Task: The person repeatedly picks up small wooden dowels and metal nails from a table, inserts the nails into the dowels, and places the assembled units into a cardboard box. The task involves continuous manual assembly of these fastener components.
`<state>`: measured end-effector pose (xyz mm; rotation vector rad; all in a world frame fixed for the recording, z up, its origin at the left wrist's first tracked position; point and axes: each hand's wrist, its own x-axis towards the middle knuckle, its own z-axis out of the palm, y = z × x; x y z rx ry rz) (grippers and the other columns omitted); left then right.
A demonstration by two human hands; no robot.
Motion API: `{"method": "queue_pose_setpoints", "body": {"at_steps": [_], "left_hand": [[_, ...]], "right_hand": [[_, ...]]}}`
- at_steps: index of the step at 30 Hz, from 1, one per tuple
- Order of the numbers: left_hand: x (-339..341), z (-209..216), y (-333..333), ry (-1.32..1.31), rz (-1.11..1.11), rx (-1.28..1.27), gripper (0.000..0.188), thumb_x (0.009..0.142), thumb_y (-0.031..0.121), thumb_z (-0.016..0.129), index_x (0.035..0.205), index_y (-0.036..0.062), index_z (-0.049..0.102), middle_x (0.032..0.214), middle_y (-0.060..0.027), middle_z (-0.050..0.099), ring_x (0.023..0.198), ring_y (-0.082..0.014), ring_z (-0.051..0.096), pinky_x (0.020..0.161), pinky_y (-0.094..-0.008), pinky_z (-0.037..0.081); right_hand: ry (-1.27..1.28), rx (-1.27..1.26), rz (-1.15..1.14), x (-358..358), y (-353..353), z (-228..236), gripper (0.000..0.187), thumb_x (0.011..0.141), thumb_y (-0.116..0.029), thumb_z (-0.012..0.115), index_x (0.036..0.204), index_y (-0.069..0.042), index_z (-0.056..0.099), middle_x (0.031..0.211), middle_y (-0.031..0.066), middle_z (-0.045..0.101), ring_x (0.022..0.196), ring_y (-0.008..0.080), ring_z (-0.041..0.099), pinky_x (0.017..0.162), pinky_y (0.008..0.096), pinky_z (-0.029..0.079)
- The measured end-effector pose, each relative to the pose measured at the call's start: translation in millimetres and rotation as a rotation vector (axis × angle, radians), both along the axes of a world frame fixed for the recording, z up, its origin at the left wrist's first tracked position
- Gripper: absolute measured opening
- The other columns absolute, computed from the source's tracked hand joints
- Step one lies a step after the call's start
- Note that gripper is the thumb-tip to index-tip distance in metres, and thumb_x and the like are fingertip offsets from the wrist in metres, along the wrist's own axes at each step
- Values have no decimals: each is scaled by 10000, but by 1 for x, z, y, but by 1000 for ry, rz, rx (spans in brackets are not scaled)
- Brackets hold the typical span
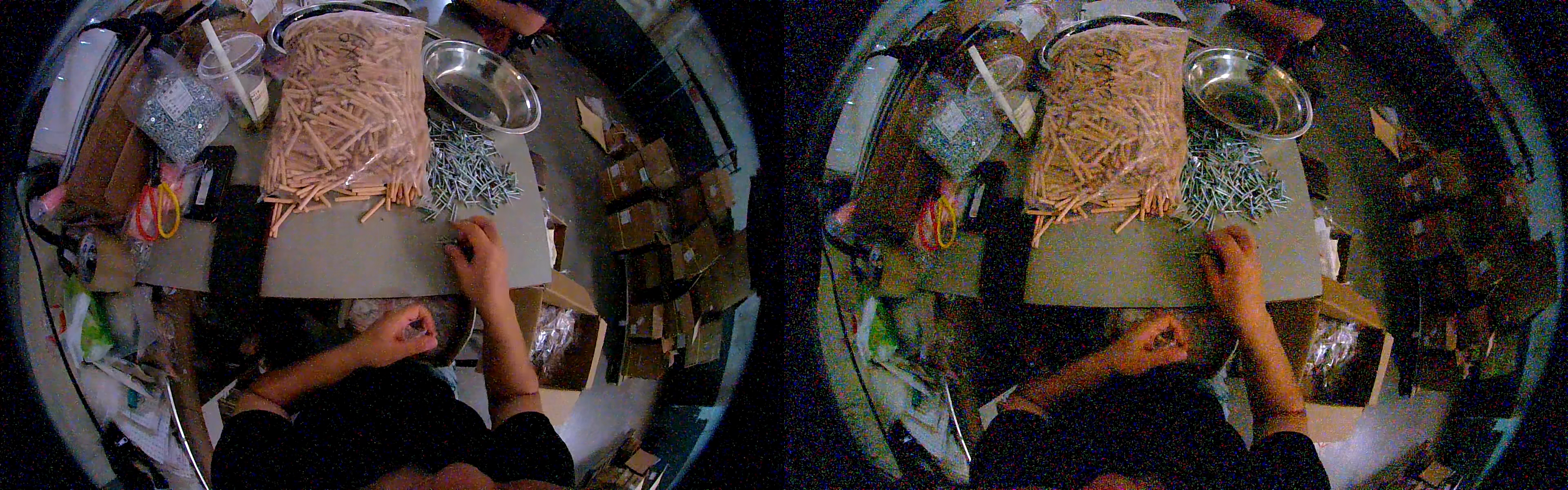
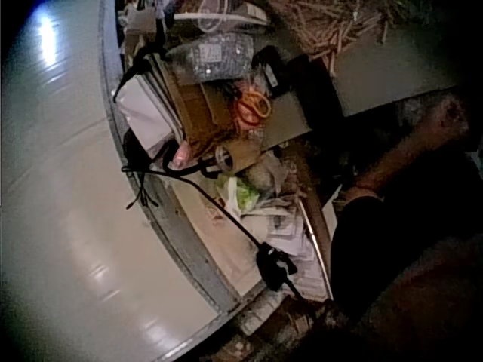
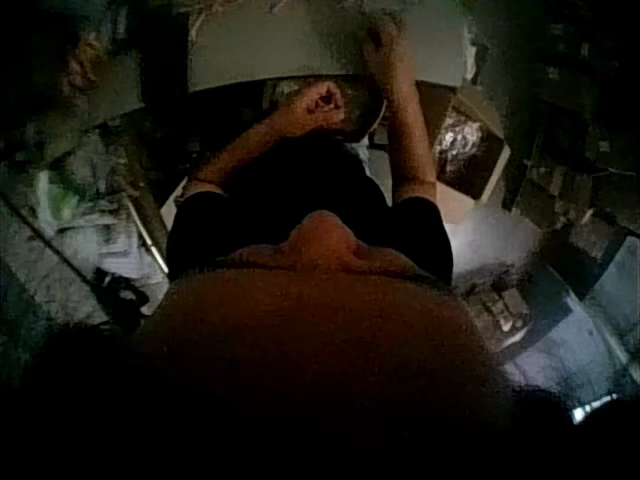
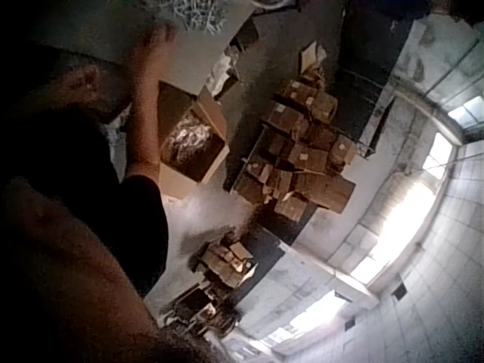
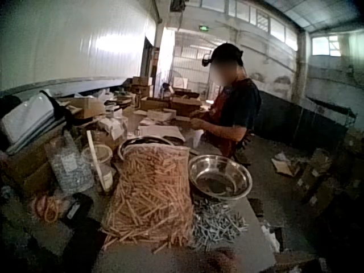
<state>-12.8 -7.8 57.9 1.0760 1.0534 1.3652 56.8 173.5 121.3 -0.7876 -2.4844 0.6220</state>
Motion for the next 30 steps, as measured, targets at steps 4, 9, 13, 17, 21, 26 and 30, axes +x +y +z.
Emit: {"method": "queue_pose_setpoints", "body": {"at_steps": [4, 9, 13, 17, 21, 26, 30], "left_hand": [[-2, 3, -1, -56, -25, -39, 229, 843, 228, 650, 923, 63, 514, 899, -3, 519, 866, -92, 487, 718, -246, 446], [-3, 1, -3, -32, 41, -33, 220, 839, 227, 651, 906, 60, 524, 884, -5, 527, 857, -94, 487, 729, -253, 439], [-1, 2, -3, -10, 59, -63, 218, 833, 221, 655, 896, 56, 528, 872, -4, 540, 841, -94, 488, 732, -255, 429], [0, -1, 1, 14, 70, -229, 214, 827, 213, 660, 885, 53, 529, 872, -3, 551, 811, -91, 489, 726, -253, 422], [2, -12, 3, -378, -4, -239, 186, 816, 190, 662, 872, 66, 535, 880, -12, 563, 800, -111, 518, 723, -255, 430], [-3, -16, 4, -1126, -97, -338, 139, 826, 132, 638, 915, 69, 551, 890, -35, 576, 833, -155, 562, 773, -288, 466], [-8, -5, 10, -1139, -115, -457, 215, 849, 155, 608, 1044, 91, 543, 923, -43, 577, 868, -157, 572, 796, -328, 489]], "right_hand": [[-15, 55, 25, -8, 8, 4, 381, 689, -85, 708, 1047, -21, 595, 1038, 153, 568, 926, 322, 567, 823, 376, 470], [-109, 64, 58, 3, 0, 5, 363, 688, -127, 713, 1019, -23, 606, 1054, 166, 569, 956, 346, 553, 847, 382, 458], [-103, 88, 55, 8, -8, 10, 282, 693, -113, 702, 953, -37, 626, 1059, 153, 579, 961, 339, 557, 841, 387, 461], [-134, 121, 166, 11, -6, 6, 237, 701, -80, 675, 932, -49, 633, 1047, 137, 591, 969, 335, 555, 842, 390, 462], [-147, 61, 268, 17, -3, 2, 303, 691, -35, 633, 993, -49, 619, 1082, 147, 572, 996, 342, 540, 864, 390, 454], [-235, 63, 219, 13, -16, 22, 468, 655, -8, 598, 1121, -41, 561, 1159, 170, 501, 1064, 357, 487, 918, 403, 423], [-307, 36, 288, 15, -18, 27, 496, 648, -10, 591, 1142, -37, 556, 1158, 172, 489, 1092, 362, 461, 941, 410, 406]]}}
